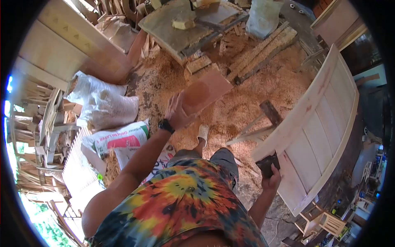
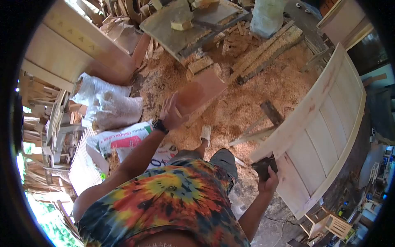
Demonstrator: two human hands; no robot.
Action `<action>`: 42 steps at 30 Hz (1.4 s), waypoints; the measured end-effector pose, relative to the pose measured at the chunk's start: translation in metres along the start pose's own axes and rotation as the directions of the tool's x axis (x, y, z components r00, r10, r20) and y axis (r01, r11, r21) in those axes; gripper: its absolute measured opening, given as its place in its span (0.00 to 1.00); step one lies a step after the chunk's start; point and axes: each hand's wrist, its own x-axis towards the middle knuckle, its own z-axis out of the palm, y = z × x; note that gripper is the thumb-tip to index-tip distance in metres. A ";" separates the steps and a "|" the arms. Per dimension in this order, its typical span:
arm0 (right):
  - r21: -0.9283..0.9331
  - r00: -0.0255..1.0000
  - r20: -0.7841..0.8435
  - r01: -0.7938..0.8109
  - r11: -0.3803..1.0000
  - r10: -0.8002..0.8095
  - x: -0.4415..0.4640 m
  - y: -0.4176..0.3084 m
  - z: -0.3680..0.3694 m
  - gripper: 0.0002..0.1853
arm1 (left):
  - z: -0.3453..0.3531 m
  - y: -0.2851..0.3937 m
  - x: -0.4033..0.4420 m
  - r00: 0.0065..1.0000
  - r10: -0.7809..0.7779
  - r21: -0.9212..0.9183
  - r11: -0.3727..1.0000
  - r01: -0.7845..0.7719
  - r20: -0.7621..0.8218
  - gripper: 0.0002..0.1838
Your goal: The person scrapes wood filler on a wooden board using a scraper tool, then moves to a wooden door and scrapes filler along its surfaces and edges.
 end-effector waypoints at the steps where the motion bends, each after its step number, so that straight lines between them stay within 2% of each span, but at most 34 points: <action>1: 0.000 0.997 -0.072 0.021 1.000 -0.021 0.010 -0.003 0.006 0.21 | -0.001 -0.013 0.037 0.998 0.047 0.043 0.998 -0.046 -0.036 0.57; 2: -0.012 0.988 -0.150 0.035 0.999 -0.037 0.014 -0.006 0.010 0.19 | -0.003 -0.024 0.064 0.994 0.084 0.081 0.994 -0.079 -0.063 0.57; 3: -0.010 0.989 -0.147 0.030 0.999 -0.031 0.013 -0.016 0.026 0.18 | -0.005 -0.031 0.087 0.995 0.074 0.070 0.995 -0.070 -0.062 0.57; 5: -0.050 0.990 -0.138 0.024 0.998 -0.030 0.030 -0.035 0.026 0.17 | -0.018 -0.050 0.141 0.999 -0.043 0.124 0.991 0.041 0.016 0.56; 6: -0.070 0.992 -0.125 0.019 0.997 -0.028 0.040 -0.041 0.030 0.17 | -0.020 -0.064 0.162 0.999 -0.041 0.124 0.991 0.040 0.011 0.56; 8: -0.055 0.985 -0.161 0.058 0.997 -0.066 0.054 -0.056 0.052 0.18 | -0.020 -0.094 0.196 0.987 -0.116 0.108 0.989 0.104 0.107 0.57; 12: 0.008 0.962 -0.243 0.132 0.991 -0.127 0.092 -0.073 0.083 0.19 | -0.017 -0.157 0.238 0.982 -0.094 0.133 0.988 0.072 0.167 0.56; 14: 0.037 0.982 -0.155 0.116 0.993 -0.109 0.121 -0.077 0.098 0.17 | -0.008 -0.201 0.260 0.911 -0.227 0.005 0.971 0.240 0.345 0.53; 15: 0.079 0.984 -0.134 0.126 0.989 -0.115 0.135 -0.080 0.113 0.17 | -0.008 -0.219 0.273 0.919 -0.195 0.224 0.967 0.121 0.344 0.52; 16: 0.047 0.993 -0.079 0.095 0.994 -0.091 0.151 -0.086 0.120 0.17 | -0.005 -0.237 0.285 0.922 -0.144 0.418 0.908 -0.021 0.360 0.51; 18: 0.132 0.997 -0.057 0.067 0.989 -0.060 0.195 -0.090 0.110 0.20 | 0.007 -0.255 0.284 0.982 0.128 0.326 0.930 -0.168 0.140 0.50; 19: 0.145 0.996 -0.046 0.078 0.986 -0.072 0.206 -0.100 0.123 0.20 | 0.001 -0.225 0.283 0.993 0.062 0.321 0.943 -0.092 0.104 0.51; 20: 0.168 0.994 -0.074 0.092 0.981 -0.080 0.219 -0.110 0.132 0.19 | -0.002 -0.205 0.280 0.992 0.022 0.402 0.913 -0.071 0.125 0.52; 22: 0.268 0.990 -0.123 0.104 0.958 -0.074 0.233 -0.134 0.142 0.19 | 0.015 -0.197 0.258 1.000 0.010 0.407 0.913 -0.017 0.018 0.51; 24: 0.348 0.981 -0.178 0.142 0.927 -0.083 0.240 -0.150 0.132 0.19 | 0.031 -0.166 0.233 0.979 -0.201 0.332 0.927 0.175 0.044 0.48; 25: 0.391 0.982 -0.175 0.140 0.910 -0.075 0.238 -0.161 0.126 0.19 | 0.048 -0.178 0.214 0.999 -0.002 0.424 0.906 -0.019 0.050 0.43; 26: 0.419 0.967 -0.235 0.195 0.887 -0.102 0.235 -0.174 0.126 0.19 | 0.068 -0.174 0.204 0.995 -0.008 0.406 0.913 -0.032 0.098 0.37; 27: 0.382 0.956 -0.269 0.220 0.898 -0.120 0.230 -0.189 0.130 0.18 | 0.070 -0.109 0.218 0.962 -0.109 0.250 0.967 0.045 0.252 0.33; 28: 0.341 0.948 -0.290 0.230 0.911 -0.131 0.227 -0.204 0.136 0.17 | 0.078 -0.074 0.238 0.930 0.027 0.113 0.991 -0.073 0.367 0.30; 29: 0.283 0.916 -0.381 0.242 0.928 -0.123 0.224 -0.218 0.141 0.16 | 0.105 -0.075 0.237 0.895 -0.096 0.226 0.974 -0.005 0.435 0.27; 30: 0.300 0.908 -0.401 0.257 0.919 -0.124 0.222 -0.226 0.141 0.16 | 0.119 -0.057 0.259 0.832 -0.020 0.078 0.997 -0.027 0.554 0.27; 31: 0.121 0.864 -0.477 0.246 0.962 -0.161 0.224 -0.233 0.138 0.17 | 0.138 -0.029 0.293 0.754 0.067 -0.069 0.997 -0.029 0.653 0.26; 33: -0.178 0.753 -0.599 0.206 0.962 -0.272 0.235 -0.238 0.128 0.15 | 0.167 0.017 0.352 0.665 0.040 -0.059 0.998 0.007 0.746 0.23; 34: -0.162 0.745 -0.613 0.210 0.964 -0.265 0.239 -0.239 0.128 0.15 | 0.188 0.028 0.381 0.681 0.134 -0.070 0.990 -0.121 0.720 0.22; 35: -0.325 0.702 -0.617 0.183 0.928 -0.354 0.243 -0.241 0.130 0.14 | 0.209 0.035 0.410 0.684 0.226 -0.076 0.967 -0.242 0.693 0.21; 36: -0.482 0.661 -0.604 0.140 0.865 -0.444 0.247 -0.244 0.132 0.13 | 0.231 0.039 0.442 0.660 0.226 -0.084 0.967 -0.241 0.716 0.20; 37: -0.500 0.648 -0.603 0.147 0.853 -0.465 0.250 -0.247 0.136 0.13 | 0.254 0.047 0.470 0.638 0.225 -0.093 0.968 -0.233 0.737 0.20; 39: -0.516 0.613 -0.609 0.174 0.838 -0.503 0.265 -0.245 0.144 0.13 | 0.270 0.114 0.525 0.564 0.400 -0.167 0.892 -0.420 0.722 0.17; 41: -0.635 0.536 -0.565 0.203 0.745 -0.628 0.284 -0.246 0.155 0.13 | 0.292 0.157 0.572 0.509 0.311 -0.176 0.938 -0.298 0.803 0.22; 42: -0.687 0.474 -0.549 0.214 0.695 -0.689 0.294 -0.254 0.167 0.13 | 0.310 0.173 0.591 0.497 0.313 -0.176 0.936 -0.303 0.809 0.22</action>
